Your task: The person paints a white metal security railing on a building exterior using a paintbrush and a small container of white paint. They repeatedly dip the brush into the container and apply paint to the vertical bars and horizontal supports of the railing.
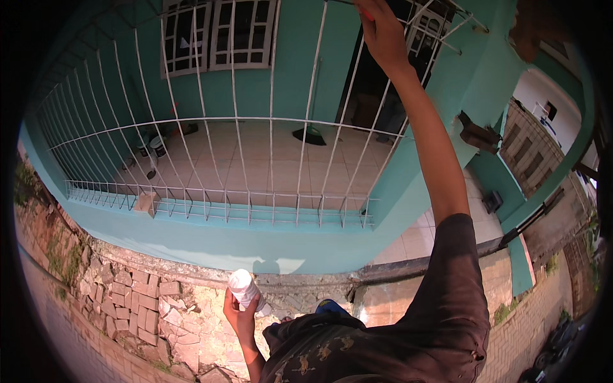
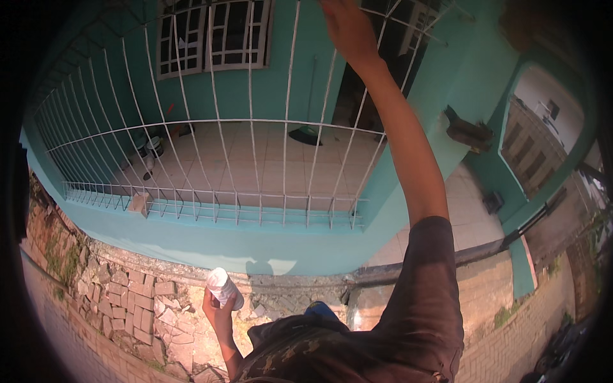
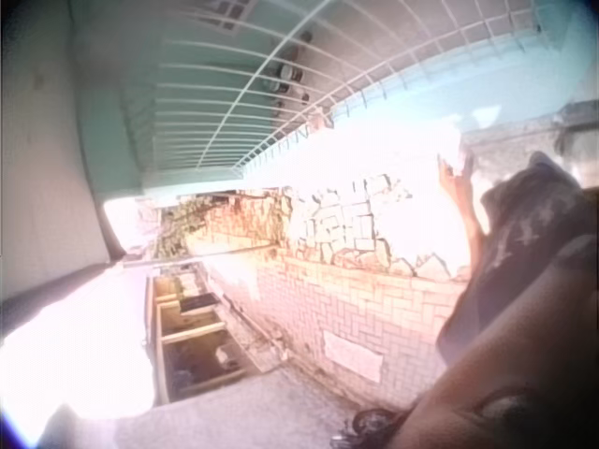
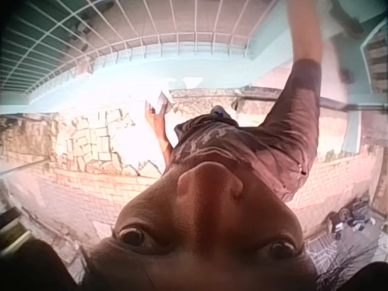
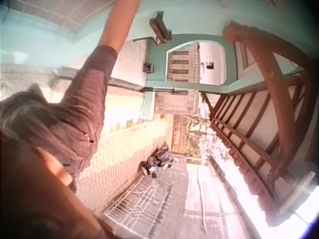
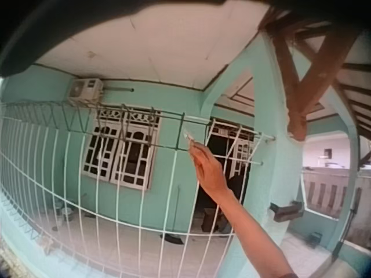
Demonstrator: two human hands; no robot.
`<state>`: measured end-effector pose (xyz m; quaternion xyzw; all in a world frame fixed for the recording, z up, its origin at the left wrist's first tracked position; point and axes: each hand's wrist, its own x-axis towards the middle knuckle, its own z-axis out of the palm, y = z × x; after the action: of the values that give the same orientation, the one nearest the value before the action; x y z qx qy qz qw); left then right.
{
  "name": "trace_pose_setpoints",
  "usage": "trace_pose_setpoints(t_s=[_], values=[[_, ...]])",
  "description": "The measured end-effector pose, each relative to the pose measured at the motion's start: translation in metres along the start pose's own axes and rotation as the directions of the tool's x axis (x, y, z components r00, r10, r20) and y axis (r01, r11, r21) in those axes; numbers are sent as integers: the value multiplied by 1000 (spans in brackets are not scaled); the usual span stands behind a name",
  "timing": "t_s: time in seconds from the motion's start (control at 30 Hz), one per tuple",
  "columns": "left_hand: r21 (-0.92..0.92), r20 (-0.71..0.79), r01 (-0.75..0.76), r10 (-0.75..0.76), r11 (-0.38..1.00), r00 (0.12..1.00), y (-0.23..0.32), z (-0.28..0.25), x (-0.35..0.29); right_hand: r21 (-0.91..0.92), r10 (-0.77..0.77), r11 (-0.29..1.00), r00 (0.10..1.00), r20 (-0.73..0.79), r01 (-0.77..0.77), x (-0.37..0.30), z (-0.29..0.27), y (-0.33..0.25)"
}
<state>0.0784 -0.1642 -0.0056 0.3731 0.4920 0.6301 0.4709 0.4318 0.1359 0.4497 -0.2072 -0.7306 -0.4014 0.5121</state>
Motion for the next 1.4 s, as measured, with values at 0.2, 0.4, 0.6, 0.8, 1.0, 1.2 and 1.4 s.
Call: trace_pose_setpoints(t_s=[0.2,0.4,0.6,0.8,1.0,1.2,1.4], values=[[1,33,-2,2,1000,999,3,2,0,494,373,843,894,-249,-214,-29,35,-4],[37,-4,-48,48,998,999,6,-3,-3,-299,82,953,989,124,-41,-68,51,-4],[55,-3,-84,84,995,996,-8,-16,-3,-342,-59,935,992,112,94,-57,31,-11],[97,-2,-100,100,990,995,-13,-19,2,-285,-117,941,965,235,183,-62,22,-11],[97,34,-84,81,992,996,-4,-9,8,-402,28,908,939,343,120,-67,16,-5],[105,36,-84,80,991,996,-4,-4,7,-395,-114,892,956,270,218,-74,4,-4],[93,73,-66,59,993,996,-13,-5,10,-385,-98,895,941,324,226,-76,18,0]])
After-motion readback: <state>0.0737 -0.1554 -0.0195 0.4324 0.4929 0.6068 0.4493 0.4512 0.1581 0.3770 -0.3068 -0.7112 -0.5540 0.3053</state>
